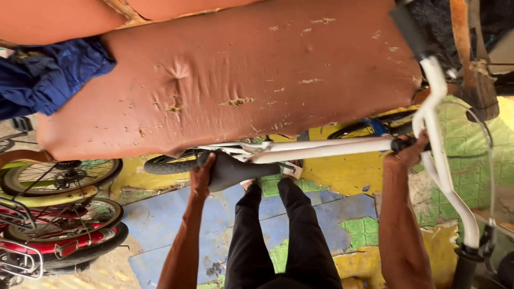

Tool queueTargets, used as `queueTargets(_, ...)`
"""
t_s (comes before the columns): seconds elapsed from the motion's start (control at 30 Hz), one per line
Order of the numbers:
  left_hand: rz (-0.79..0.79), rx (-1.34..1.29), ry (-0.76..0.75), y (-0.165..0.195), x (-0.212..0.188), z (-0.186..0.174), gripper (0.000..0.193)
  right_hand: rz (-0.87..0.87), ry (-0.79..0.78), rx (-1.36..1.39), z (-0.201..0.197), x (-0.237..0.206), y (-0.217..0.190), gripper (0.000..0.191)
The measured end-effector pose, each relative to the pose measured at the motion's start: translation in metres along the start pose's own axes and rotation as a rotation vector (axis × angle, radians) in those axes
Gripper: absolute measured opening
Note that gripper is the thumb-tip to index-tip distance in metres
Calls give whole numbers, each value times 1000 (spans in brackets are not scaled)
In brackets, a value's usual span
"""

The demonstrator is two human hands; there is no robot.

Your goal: The person carries a bicycle freewheel sprocket across the workshop and hangs it on a rack among inner tubes, then rummages through a toolbox and picks up wrenches and pliers from the floor. They later handle a bicycle chain, carry a small box to the parked bicycles, and reposition a white bicycle.

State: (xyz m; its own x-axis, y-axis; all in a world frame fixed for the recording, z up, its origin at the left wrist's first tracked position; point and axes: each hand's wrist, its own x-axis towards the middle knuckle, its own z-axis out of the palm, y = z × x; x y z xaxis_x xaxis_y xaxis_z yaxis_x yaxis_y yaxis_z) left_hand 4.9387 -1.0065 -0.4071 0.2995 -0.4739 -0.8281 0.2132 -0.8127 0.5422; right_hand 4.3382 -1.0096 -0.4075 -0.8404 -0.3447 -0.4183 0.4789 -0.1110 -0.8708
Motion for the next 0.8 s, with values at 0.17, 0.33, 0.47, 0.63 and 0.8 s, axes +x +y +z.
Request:
queueTargets(0.17, -18, 117, 74, 17, 2, -5, 69, 48, 8, 4, 11, -6, 8, 33)
queueTargets(0.33, 49, 127, 39, 32, -5, -2, 73, 40, -16, -49, 20, -22, 6, 41)
queueTargets(0.47, 115, 316, 137, 47, -16, 2, 83, 31, 96, -180, 26, -35, 3, 47)
queueTargets(0.63, 159, 709, 279, 59, -44, 15, 97, 81, 96, -169, 38, -51, -14, 55)
queueTargets(0.8, 349, 511, 335, 63, -77, 20, 99, 52, 233, -176, 46, -87, -21, 80)
